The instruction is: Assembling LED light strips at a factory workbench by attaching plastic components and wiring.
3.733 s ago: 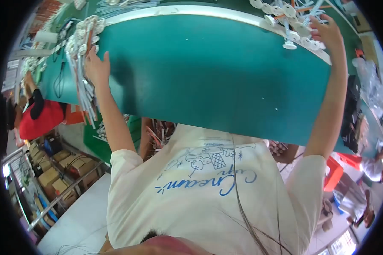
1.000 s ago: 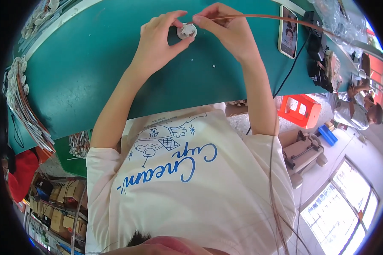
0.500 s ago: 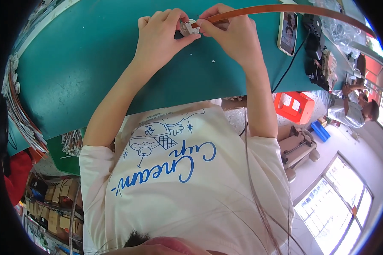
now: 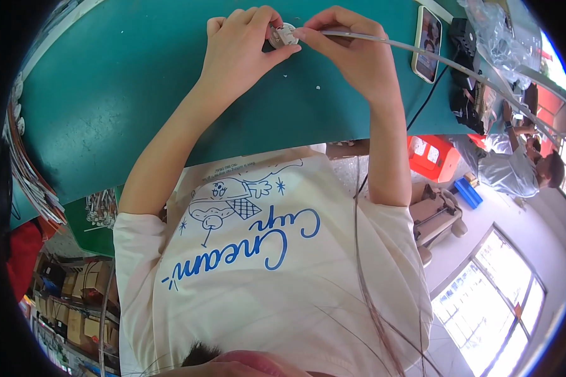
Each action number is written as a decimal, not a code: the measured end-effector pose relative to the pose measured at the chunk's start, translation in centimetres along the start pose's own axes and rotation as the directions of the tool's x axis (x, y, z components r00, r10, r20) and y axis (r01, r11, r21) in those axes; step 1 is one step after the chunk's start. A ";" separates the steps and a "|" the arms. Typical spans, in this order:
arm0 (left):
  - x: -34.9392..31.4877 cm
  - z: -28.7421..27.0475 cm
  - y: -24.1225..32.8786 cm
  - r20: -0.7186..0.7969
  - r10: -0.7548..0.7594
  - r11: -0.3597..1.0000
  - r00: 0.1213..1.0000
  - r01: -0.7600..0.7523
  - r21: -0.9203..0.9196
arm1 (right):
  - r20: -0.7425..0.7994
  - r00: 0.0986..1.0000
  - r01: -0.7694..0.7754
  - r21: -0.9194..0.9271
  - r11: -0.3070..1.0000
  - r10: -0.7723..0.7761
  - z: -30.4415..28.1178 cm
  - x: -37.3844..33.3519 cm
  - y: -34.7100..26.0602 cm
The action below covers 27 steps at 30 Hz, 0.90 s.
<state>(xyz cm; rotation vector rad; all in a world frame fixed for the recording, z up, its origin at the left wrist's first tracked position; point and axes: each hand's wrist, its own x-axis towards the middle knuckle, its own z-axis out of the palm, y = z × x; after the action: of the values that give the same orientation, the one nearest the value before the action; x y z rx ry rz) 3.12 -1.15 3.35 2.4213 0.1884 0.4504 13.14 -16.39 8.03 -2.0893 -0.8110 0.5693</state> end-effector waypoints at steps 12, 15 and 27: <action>-0.1 2.4 -1.1 -0.204 0.163 0.986 0.965 -0.155 0.055 | -0.027 0.990 -0.141 0.015 0.990 0.141 -1.2 0.3 -1.2; 0.0 3.6 -2.9 -0.434 0.401 0.913 0.807 -0.315 0.258 | 0.007 0.998 -0.062 0.156 0.986 0.062 -1.0 0.7 0.9; -0.2 -0.7 -1.3 0.152 0.209 0.958 0.966 -0.171 -0.232 | -0.027 0.989 -0.137 0.236 0.962 0.148 -1.0 0.4 -1.4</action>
<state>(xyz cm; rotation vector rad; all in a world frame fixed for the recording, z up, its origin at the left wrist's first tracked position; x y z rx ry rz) 2.64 0.25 2.96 2.2555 -0.1657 0.3212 13.51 -16.00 9.65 -1.9452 -0.5420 0.6600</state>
